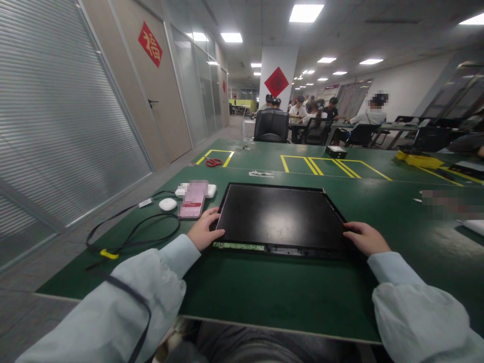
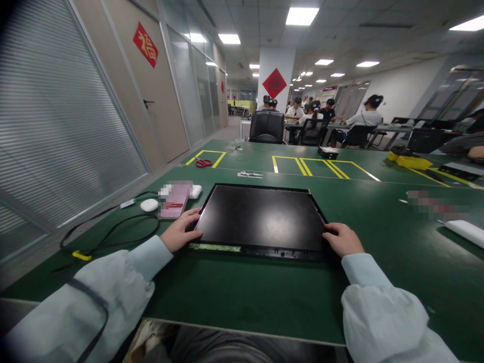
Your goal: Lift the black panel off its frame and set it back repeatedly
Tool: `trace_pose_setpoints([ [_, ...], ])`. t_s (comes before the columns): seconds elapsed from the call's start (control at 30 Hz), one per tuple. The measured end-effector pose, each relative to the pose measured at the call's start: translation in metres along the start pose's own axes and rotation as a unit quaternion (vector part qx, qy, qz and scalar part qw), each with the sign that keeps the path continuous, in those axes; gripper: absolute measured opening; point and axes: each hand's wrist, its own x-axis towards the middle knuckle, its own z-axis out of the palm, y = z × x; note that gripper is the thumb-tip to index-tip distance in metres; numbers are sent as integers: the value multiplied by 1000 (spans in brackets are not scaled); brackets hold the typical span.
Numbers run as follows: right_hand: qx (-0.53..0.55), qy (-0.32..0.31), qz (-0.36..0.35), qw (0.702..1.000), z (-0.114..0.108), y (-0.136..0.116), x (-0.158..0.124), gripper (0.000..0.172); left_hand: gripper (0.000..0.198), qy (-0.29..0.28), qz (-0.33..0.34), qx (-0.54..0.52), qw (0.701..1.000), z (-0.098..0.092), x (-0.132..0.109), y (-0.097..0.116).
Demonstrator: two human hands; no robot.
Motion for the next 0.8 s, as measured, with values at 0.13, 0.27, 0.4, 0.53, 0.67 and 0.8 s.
trace_pose_setpoints([
  [0.13, -2, -3, 2, 1000, 0, 0, 0, 39, 56, -18, 2, 29, 999, -2, -1, 4],
  [0.27, -5, 3, -11, 1000, 2, 2, 1, 37, 53, -21, 11, 61, 998, -4, -1, 8],
  [0.4, -8, 6, -17, 1000, 4, 5, 2, 35, 53, -19, 18, 87, 996, -2, -1, 8],
  [0.53, -9, 6, -20, 1000, 4, 6, 2, 35, 55, -16, 20, 99, 995, -2, -1, 7],
  [0.67, -8, 4, -24, 1000, 2, 3, 1, 35, 54, -17, 21, 103, 994, -2, -2, 6],
  [0.8, -4, 9, -18, 1000, 1, -1, 0, 33, 61, 19, 18, 96, 995, 8, -1, 0],
])
